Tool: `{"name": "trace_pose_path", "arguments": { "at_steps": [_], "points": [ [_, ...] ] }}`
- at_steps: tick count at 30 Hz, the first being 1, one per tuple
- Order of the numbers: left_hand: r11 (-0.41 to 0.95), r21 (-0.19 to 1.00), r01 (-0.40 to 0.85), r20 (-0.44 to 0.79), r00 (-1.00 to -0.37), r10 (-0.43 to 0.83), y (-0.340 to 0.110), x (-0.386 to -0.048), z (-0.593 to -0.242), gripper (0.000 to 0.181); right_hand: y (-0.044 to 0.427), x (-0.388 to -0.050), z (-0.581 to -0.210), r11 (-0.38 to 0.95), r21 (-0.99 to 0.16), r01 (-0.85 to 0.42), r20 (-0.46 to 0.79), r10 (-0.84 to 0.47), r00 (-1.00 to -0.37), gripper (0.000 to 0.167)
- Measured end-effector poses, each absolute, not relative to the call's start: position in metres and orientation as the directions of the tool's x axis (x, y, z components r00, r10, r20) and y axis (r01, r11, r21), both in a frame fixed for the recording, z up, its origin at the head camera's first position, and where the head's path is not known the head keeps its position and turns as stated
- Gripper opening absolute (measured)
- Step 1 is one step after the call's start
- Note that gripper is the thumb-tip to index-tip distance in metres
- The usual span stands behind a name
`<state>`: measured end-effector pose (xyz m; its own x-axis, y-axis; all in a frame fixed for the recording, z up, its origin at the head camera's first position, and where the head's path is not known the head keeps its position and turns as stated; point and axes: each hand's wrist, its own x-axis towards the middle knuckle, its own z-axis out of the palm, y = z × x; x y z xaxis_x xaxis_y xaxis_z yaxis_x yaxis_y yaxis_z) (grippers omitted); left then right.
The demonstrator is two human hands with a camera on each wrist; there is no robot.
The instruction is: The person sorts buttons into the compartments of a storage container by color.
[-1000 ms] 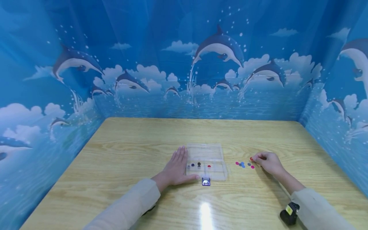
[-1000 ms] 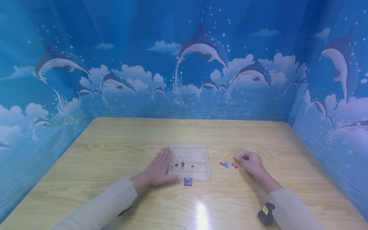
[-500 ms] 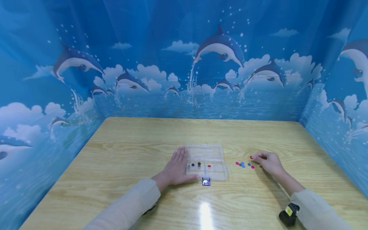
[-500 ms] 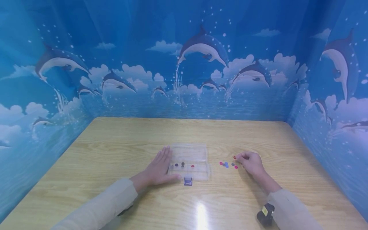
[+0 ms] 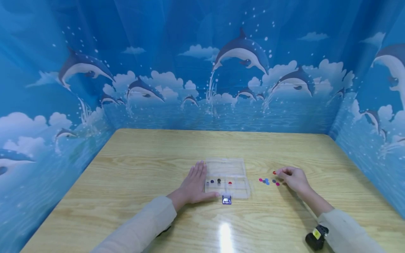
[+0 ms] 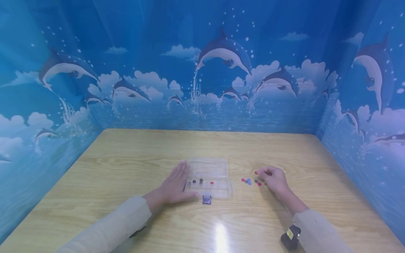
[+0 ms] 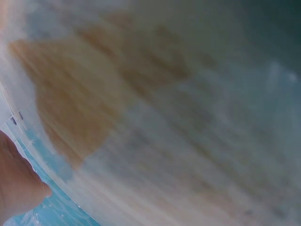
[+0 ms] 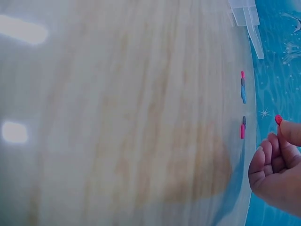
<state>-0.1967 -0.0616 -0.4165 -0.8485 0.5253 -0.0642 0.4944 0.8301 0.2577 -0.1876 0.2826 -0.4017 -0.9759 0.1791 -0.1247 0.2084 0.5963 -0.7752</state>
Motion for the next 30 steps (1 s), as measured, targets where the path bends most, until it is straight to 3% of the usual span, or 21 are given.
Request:
{"name": "trace_pose_path", "arguments": {
  "at_steps": [30],
  "points": [
    [0.835,0.245,0.492,-0.076,-0.849,0.522,-0.062,-0.198,-0.417,0.107,0.269,-0.185,-0.403,0.521,-0.843,0.136,-0.096,0.103,-0.990,0.020]
  ]
}}
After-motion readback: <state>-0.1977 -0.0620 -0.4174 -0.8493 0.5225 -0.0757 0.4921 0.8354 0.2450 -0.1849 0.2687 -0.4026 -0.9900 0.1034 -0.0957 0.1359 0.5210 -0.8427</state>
